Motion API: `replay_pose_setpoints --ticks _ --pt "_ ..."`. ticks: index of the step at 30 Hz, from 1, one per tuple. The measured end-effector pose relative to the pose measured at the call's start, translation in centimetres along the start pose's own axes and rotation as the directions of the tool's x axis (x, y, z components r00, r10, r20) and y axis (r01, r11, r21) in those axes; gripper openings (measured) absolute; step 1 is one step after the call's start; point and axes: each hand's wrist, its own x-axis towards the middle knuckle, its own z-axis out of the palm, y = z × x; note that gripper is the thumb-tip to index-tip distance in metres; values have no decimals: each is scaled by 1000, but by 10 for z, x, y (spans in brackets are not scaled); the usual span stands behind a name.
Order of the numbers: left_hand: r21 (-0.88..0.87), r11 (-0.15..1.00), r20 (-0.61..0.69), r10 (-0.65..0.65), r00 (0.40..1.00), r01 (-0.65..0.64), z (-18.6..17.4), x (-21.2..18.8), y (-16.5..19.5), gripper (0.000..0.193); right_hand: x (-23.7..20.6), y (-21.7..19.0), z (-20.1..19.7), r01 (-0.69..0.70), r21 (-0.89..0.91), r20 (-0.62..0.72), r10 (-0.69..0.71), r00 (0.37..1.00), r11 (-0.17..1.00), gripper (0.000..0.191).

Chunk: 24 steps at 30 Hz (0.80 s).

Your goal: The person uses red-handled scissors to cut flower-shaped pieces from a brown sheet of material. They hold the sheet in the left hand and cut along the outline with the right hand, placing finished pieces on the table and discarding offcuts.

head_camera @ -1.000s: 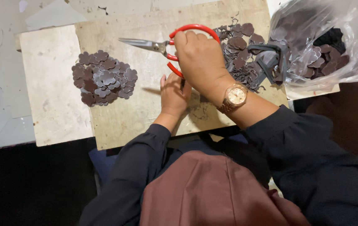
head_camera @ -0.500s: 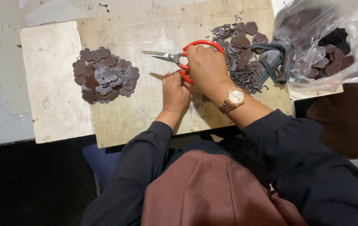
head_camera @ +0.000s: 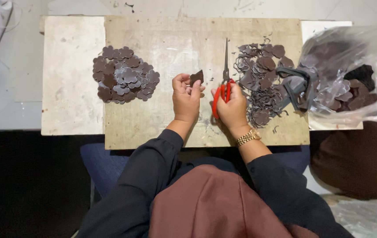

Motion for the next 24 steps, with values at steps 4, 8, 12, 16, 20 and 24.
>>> replay_pose_setpoints --ticks 4,8,12,16,20,24 --pt "-64 998 3 -26 1000 26 -4 2 -4 17 -9 2 -1 196 -146 25 -194 981 970 27" --pt "-59 997 18 -40 999 41 -5 4 -5 15 -7 2 1 247 -184 -2 -252 968 951 30" --pt "4 999 28 -34 999 34 -4 1 -2 23 -7 2 -1 254 -182 -1 -259 966 950 32" --pt "-37 999 56 -13 998 15 -5 0 1 29 -10 3 -1 286 -182 8 -290 957 941 32" --pt "-69 996 74 -45 996 50 -6 0 1 27 -8 3 0 285 -158 20 -285 958 946 32" --pt "-70 996 70 -56 996 61 -5 0 -1 21 -10 1 -1 332 -220 45 -330 943 917 32"
